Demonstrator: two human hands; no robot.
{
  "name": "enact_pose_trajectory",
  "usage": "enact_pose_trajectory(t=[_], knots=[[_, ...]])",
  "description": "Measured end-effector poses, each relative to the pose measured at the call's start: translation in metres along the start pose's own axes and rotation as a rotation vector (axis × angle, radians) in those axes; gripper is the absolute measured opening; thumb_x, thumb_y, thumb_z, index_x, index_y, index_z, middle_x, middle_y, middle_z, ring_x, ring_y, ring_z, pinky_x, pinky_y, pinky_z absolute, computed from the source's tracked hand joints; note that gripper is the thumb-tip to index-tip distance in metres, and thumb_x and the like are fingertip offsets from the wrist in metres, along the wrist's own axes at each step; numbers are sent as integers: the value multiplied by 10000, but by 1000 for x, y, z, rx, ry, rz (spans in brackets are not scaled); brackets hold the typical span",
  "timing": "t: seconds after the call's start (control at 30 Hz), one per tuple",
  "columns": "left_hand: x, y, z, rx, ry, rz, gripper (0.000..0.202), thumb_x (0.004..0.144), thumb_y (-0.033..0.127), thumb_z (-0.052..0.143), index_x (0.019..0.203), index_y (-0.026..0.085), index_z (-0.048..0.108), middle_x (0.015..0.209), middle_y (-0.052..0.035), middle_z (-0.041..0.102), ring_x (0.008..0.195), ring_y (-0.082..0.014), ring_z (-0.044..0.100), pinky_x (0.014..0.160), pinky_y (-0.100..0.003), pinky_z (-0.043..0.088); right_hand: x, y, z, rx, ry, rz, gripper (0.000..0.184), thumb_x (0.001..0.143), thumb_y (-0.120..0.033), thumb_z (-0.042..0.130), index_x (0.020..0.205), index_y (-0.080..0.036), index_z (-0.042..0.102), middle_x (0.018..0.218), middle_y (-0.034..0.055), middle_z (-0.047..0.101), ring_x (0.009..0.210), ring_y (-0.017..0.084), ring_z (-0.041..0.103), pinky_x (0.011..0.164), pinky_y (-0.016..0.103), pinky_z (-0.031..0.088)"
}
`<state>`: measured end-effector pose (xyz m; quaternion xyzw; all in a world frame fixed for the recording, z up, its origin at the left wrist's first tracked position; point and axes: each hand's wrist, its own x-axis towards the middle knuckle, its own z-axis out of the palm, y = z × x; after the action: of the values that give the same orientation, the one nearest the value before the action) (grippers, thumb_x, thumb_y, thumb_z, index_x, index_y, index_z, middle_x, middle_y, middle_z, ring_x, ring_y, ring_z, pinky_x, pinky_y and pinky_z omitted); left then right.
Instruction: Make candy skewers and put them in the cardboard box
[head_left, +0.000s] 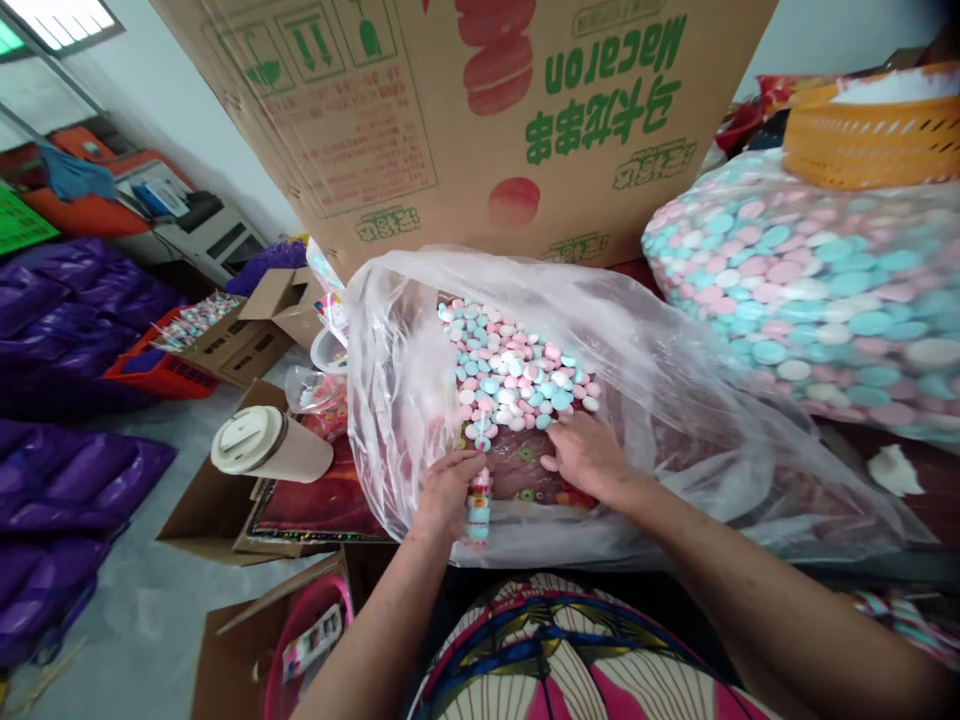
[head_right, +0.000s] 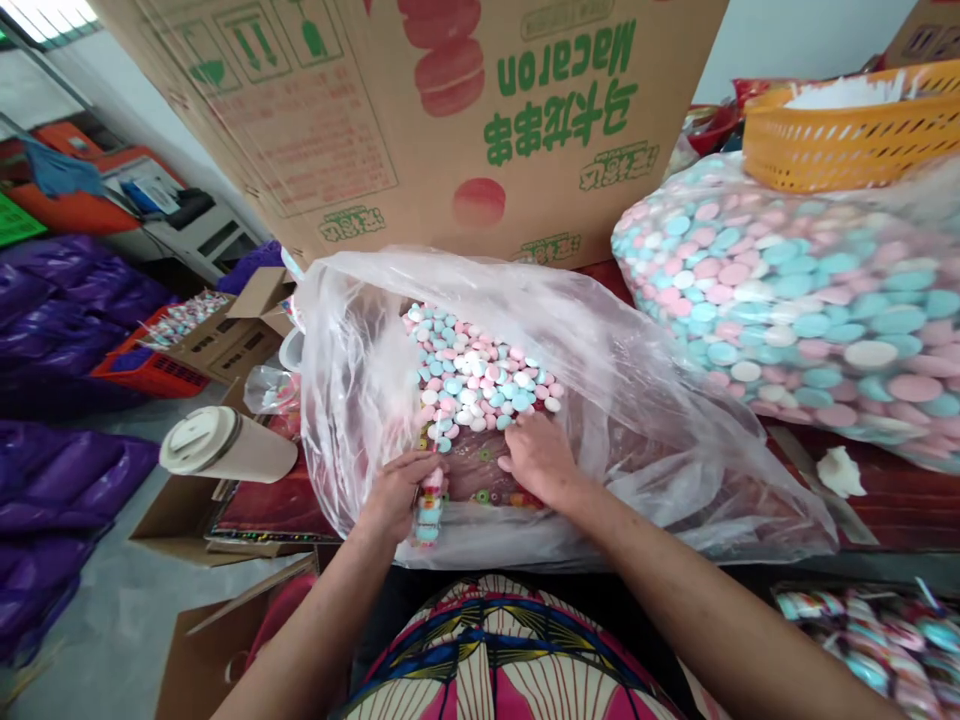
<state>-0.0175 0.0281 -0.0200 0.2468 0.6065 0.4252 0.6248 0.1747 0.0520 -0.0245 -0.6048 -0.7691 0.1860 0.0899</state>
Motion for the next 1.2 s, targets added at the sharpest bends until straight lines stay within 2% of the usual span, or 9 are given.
enact_pose_trajectory(t=[0.13,0.27,0.37,0.5,0.73,0.9,1.03,1.13,1.2], knots=[[-16,6,-10,-63,-13,-6,262,492,297,806,653,132,683,614,-9,652,566,-115,568,580,-245,442,-4,23,-33,292,74,-42,137,893,-232,450,790,-185,528,836,35,635,790,151,591,720,264,457],[-24,20,21,-98,-125,1,270,510,301,808,689,139,687,633,1,643,573,-116,555,592,-252,434,-22,5,-57,910,162,-117,164,915,-357,439,836,-216,469,622,-54,512,537,98,484,552,228,407],[-25,24,45,-80,-210,65,185,567,282,751,661,144,671,588,16,595,563,-103,512,576,-236,399,-34,-22,-46,1009,58,-120,164,910,-338,434,904,-202,528,633,-52,471,492,79,402,476,213,342],[-26,19,53,9,-283,138,120,641,250,629,579,156,588,541,30,510,520,-88,426,520,-223,330,-36,-38,-21,998,87,-55,262,903,-311,408,1118,-201,509,625,-55,444,505,95,399,476,223,347],[-22,8,27,344,-356,316,212,785,249,508,594,161,536,614,14,492,628,-113,429,610,-240,356,-28,-33,-10,796,142,-77,412,881,-235,430,1290,-195,413,651,-24,604,563,129,533,572,250,432],[-22,1,29,119,-386,292,270,794,316,595,587,145,566,614,9,514,606,-99,433,606,-232,360,-33,-37,5,478,320,-250,554,861,-135,369,1413,-180,347,750,37,661,636,170,598,630,298,476],[-22,-1,31,-148,-339,235,253,725,349,708,626,130,630,556,25,511,542,-72,426,556,-206,350,-37,-40,12,590,497,-217,382,902,-182,409,1271,-139,498,741,46,653,658,166,604,659,293,498],[-22,4,23,-154,-462,50,286,641,356,799,654,106,661,545,5,562,513,-71,482,531,-202,378,-37,-33,0,655,318,-307,208,917,-214,449,910,-167,652,700,33,648,631,139,590,611,256,482],[-23,10,17,-179,-581,-125,329,569,335,852,698,94,669,579,-21,614,522,-100,556,550,-226,438,-36,-28,-13,655,190,-476,217,921,-231,468,873,-175,673,739,38,675,683,140,614,640,255,488]])
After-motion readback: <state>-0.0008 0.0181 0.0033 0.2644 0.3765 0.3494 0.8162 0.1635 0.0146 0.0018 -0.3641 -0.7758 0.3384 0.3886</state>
